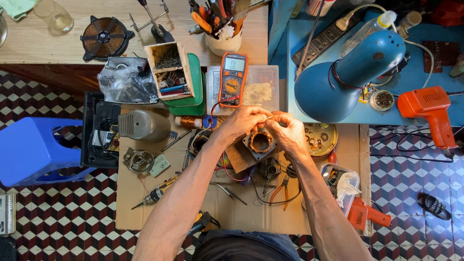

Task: The person works on a small electrical component, likely a motor stator, on a cluttered workbench. They use a heat gun to apply heat to the component, then use a utility knife to scrape or trim material from it. A multimeter is visible on the table, suggesting electrical testing is part of the process.

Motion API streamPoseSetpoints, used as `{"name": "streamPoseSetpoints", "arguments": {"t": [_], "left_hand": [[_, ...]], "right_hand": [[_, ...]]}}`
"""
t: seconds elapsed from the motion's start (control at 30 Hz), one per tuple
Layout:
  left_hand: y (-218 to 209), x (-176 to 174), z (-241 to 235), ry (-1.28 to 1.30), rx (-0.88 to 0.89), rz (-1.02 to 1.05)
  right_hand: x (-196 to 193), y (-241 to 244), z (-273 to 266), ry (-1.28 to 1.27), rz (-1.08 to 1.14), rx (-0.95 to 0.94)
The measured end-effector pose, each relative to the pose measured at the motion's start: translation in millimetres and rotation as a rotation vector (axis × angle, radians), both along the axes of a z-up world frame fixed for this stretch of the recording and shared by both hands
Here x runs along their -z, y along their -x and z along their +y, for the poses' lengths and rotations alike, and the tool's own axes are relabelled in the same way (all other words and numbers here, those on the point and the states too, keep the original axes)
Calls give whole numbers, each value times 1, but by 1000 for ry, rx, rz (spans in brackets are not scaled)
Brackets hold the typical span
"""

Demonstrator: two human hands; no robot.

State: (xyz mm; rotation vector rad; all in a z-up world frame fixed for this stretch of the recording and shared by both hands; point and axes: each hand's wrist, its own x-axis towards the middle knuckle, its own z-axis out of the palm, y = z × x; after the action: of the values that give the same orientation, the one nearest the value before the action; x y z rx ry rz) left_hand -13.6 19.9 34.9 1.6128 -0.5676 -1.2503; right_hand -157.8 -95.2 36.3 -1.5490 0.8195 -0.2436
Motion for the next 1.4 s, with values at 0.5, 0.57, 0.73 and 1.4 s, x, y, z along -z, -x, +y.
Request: {"name": "streamPoseSetpoints", "arguments": {"t": [0.5, 0.57, 0.73, 1.4], "left_hand": [[131, 45, 139, 28, -955, 53], [162, 81, 157, -118, -922, -4], [182, 162, 175, -562, -624, -137], [94, 176, 247, -471, -857, -651]], "right_hand": [[-4, 6, 5, -207, -56, 82], [-2, 6, 6, -153, -53, 43], [-2, 8, 2, -138, -37, 40], [3, 17, 5, -205, -173, 23]]}}
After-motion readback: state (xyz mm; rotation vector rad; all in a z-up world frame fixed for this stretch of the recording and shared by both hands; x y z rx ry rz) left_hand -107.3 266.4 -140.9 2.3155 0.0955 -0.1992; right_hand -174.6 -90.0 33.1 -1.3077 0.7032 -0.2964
